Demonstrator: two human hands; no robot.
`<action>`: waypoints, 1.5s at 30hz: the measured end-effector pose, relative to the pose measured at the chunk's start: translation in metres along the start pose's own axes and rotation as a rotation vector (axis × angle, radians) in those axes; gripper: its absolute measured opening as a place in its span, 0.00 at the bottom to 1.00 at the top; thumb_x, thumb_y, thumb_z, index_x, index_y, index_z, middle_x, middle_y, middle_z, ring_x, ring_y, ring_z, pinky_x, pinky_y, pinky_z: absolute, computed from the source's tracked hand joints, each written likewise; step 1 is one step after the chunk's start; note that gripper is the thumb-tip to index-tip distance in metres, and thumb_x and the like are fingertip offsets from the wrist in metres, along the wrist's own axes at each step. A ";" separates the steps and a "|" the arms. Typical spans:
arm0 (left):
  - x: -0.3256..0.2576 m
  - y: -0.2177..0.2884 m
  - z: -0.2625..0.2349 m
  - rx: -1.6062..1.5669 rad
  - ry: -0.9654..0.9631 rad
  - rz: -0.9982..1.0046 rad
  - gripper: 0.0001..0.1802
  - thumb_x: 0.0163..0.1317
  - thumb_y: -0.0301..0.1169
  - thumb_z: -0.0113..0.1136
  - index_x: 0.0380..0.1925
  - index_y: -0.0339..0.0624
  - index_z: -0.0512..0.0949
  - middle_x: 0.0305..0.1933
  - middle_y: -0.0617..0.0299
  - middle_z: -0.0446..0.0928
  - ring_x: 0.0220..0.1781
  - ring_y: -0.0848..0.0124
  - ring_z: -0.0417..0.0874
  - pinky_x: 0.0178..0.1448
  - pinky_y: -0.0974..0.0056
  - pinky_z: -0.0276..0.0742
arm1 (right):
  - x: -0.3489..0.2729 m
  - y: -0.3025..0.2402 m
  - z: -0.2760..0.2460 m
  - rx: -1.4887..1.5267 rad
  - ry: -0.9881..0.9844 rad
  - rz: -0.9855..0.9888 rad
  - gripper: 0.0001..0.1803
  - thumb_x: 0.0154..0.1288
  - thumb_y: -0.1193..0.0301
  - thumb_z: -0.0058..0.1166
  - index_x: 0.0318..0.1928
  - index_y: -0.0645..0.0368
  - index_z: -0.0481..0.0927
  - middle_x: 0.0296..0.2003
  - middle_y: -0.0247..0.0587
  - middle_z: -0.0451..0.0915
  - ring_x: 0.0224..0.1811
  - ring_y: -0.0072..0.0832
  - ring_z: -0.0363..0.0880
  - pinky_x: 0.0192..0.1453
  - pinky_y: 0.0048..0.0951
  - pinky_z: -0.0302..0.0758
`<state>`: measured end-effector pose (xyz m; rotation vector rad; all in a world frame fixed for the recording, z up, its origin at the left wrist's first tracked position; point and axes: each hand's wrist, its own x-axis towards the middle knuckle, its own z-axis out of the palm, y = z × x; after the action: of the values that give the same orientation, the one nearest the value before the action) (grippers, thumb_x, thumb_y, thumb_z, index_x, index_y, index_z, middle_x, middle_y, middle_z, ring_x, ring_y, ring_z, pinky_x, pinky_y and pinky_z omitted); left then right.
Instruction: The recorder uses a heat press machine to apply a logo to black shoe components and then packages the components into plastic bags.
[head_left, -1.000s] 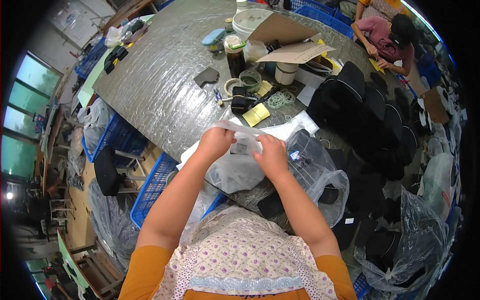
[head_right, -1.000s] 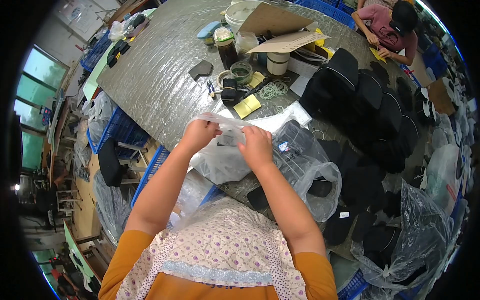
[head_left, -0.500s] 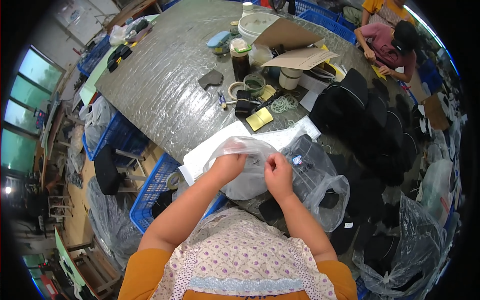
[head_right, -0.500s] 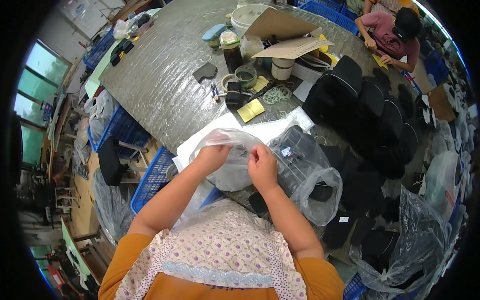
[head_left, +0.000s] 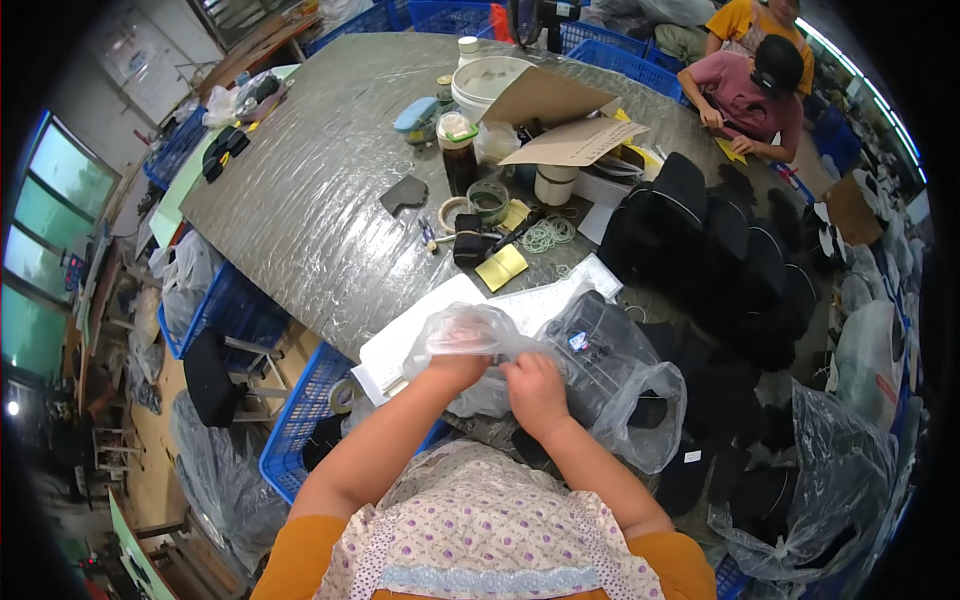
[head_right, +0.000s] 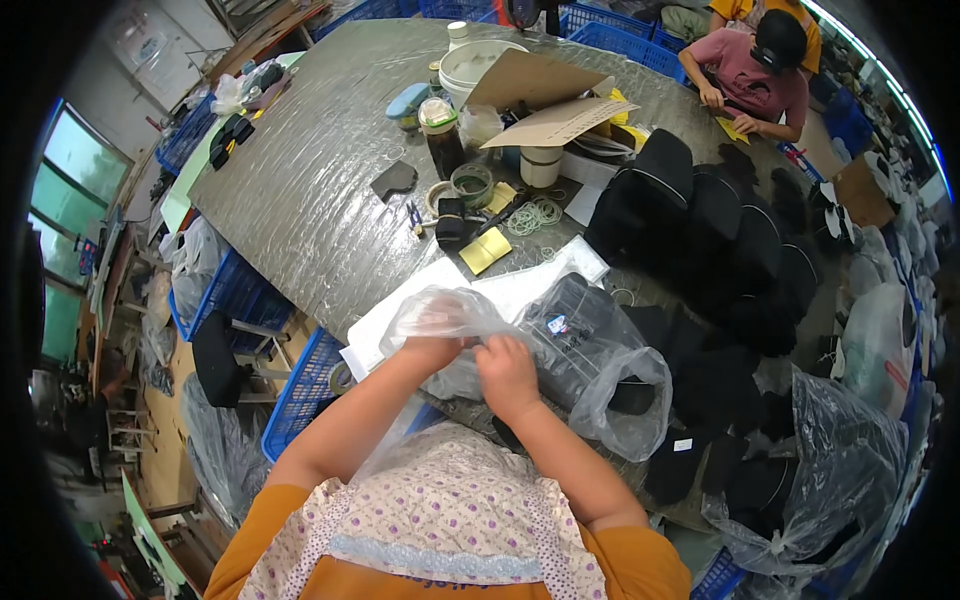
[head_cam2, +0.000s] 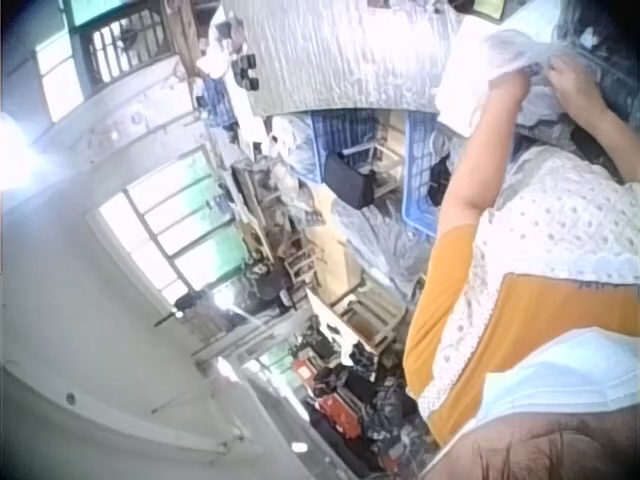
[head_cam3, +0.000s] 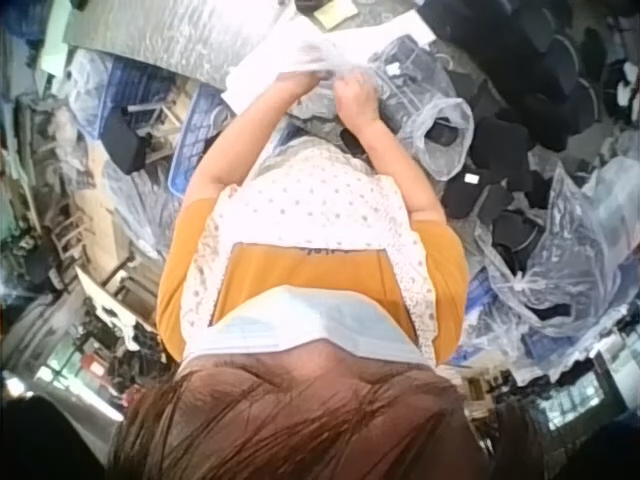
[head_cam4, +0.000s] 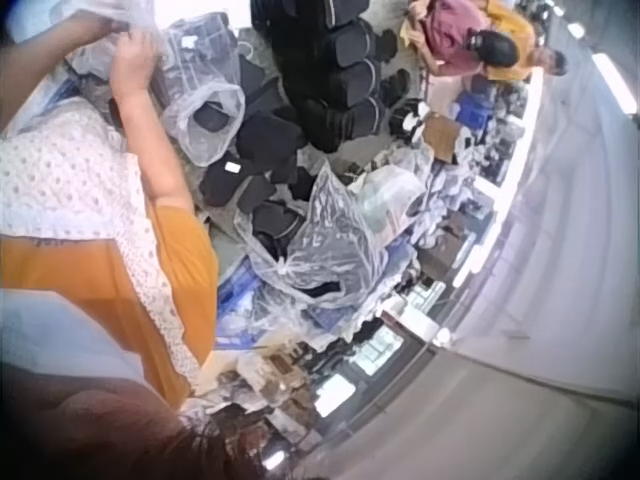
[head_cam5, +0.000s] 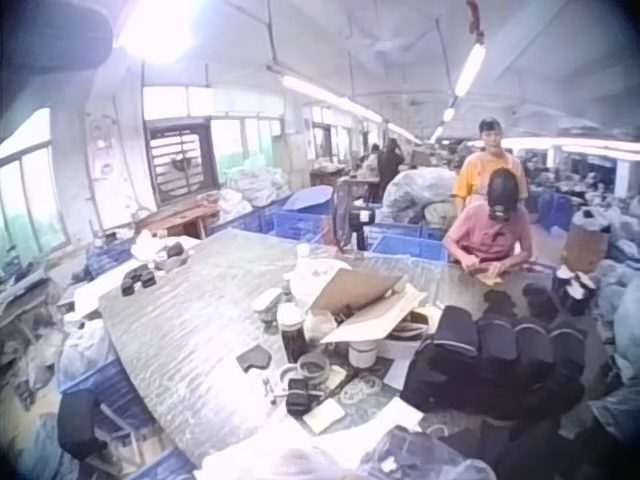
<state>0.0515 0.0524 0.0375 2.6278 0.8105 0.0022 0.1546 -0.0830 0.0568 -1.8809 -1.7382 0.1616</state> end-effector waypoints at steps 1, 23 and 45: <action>0.005 0.000 0.003 0.072 0.017 -0.040 0.15 0.52 0.37 0.56 0.38 0.43 0.78 0.43 0.54 0.76 0.49 0.57 0.75 0.52 0.59 0.70 | 0.000 -0.002 0.000 -0.002 0.000 0.005 0.09 0.48 0.77 0.50 0.32 0.58 0.79 0.31 0.39 0.74 0.38 0.39 0.73 0.43 0.38 0.68; -0.006 0.013 -0.080 -0.272 -0.193 0.120 0.24 0.44 0.28 0.64 0.46 0.46 0.76 0.48 0.56 0.76 0.52 0.61 0.75 0.54 0.62 0.69 | 0.018 0.018 0.033 0.070 0.017 0.273 0.08 0.54 0.68 0.51 0.28 0.59 0.78 0.23 0.52 0.77 0.26 0.47 0.75 0.34 0.45 0.70; -0.024 0.008 -0.056 0.095 -0.412 0.269 0.43 0.33 0.35 0.72 0.56 0.47 0.67 0.62 0.52 0.62 0.66 0.56 0.58 0.68 0.59 0.54 | -0.016 0.000 0.020 -0.037 -0.003 0.099 0.10 0.49 0.78 0.50 0.35 0.57 0.77 0.33 0.43 0.78 0.37 0.41 0.76 0.45 0.41 0.67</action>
<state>0.0294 0.0536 0.0946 2.6673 0.3229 -0.4965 0.1431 -0.0915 0.0353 -1.9959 -1.6614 0.1715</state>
